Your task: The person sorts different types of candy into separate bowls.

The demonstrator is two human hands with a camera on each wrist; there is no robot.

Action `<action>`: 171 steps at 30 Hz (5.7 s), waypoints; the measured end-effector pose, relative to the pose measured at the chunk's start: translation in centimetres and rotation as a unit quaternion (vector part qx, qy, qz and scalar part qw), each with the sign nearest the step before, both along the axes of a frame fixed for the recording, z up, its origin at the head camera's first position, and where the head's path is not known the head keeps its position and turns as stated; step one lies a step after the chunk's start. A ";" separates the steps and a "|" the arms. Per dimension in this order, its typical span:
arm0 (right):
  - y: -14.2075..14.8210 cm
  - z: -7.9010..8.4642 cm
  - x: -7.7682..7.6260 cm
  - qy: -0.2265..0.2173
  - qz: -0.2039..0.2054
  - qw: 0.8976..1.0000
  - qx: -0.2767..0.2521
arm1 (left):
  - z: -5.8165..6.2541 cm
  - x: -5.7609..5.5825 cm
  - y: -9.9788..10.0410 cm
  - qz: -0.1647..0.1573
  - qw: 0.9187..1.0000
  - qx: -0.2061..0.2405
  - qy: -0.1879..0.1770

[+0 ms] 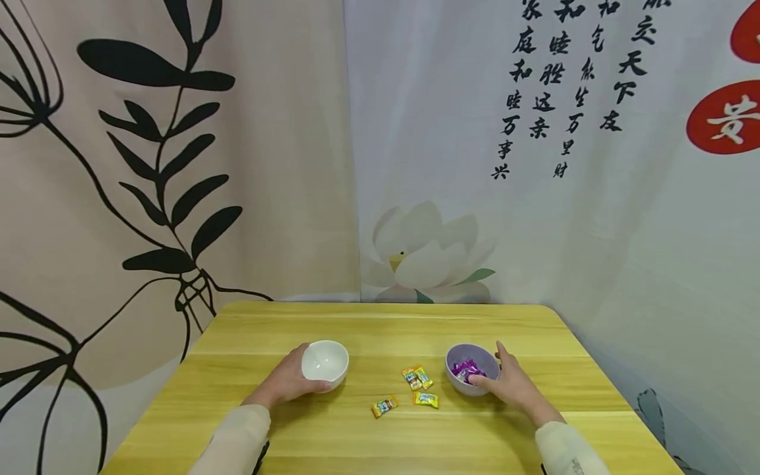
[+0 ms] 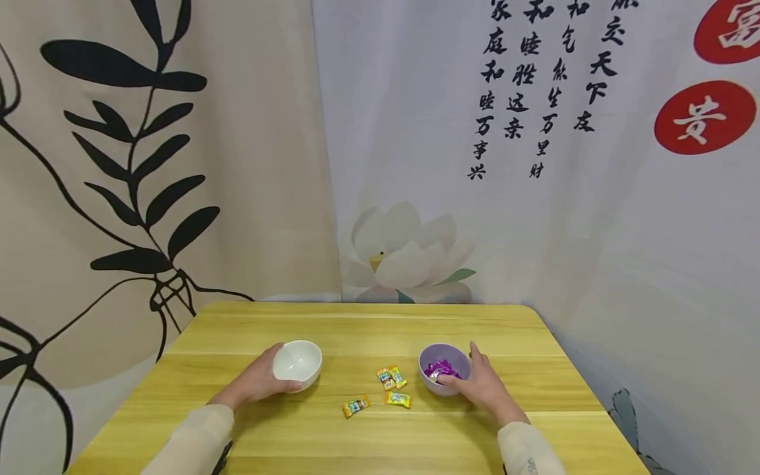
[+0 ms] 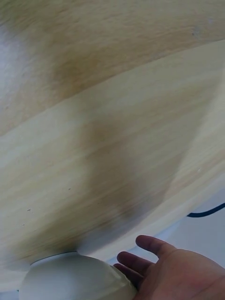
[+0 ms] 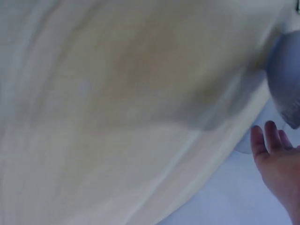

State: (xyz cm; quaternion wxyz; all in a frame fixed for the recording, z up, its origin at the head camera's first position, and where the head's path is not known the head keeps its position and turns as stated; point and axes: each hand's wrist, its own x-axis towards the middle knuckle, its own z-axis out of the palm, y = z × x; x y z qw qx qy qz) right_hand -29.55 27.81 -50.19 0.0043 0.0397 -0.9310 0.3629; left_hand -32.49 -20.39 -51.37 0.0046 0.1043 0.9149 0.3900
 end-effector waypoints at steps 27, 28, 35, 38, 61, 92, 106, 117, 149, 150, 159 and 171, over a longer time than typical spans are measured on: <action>-12.9 2.2 0.1 0.070 0.201 0.977 -0.005 | -0.1 -0.1 -0.2 0.013 1.000 0.005 -0.010; -13.2 1.8 0.0 0.063 0.208 0.976 0.002 | -0.2 -0.1 -0.2 0.013 1.000 0.006 -0.010; -14.8 -0.5 -0.2 0.057 0.245 0.967 0.039 | -0.1 0.0 -0.3 0.017 1.000 0.009 -0.013; -15.2 -1.3 -0.4 0.064 0.248 0.964 0.068 | 0.0 0.1 -0.3 0.016 1.000 0.011 -0.014; -16.5 -2.5 -0.4 0.140 0.283 0.936 0.155 | -0.3 -0.2 -0.1 0.012 1.000 0.011 -0.012; -19.8 -0.8 -1.6 0.108 0.152 0.982 0.027 | 0.0 0.3 -0.7 0.016 1.000 0.014 -0.012; -24.2 1.4 -3.1 0.171 0.133 0.975 0.043 | -0.2 0.0 -0.9 0.008 0.999 0.032 -0.012; -27.5 2.0 -3.5 0.171 0.144 0.973 0.052 | 0.0 -0.1 -0.4 -0.026 0.999 0.037 -0.003; -21.1 1.4 -1.7 0.146 0.115 0.982 0.015 | 0.1 0.1 -0.1 0.011 0.999 0.032 -0.016; -20.6 1.2 -1.6 0.144 0.112 0.983 0.010 | 0.1 0.1 -0.1 0.011 0.999 0.030 -0.016; -16.1 -0.2 0.3 0.130 0.077 0.988 0.000 | 0.1 0.2 -0.3 0.015 0.999 0.031 -0.018; -12.8 -2.6 3.2 0.135 0.034 0.990 0.039 | 0.3 0.4 -0.7 0.023 0.999 0.018 -0.017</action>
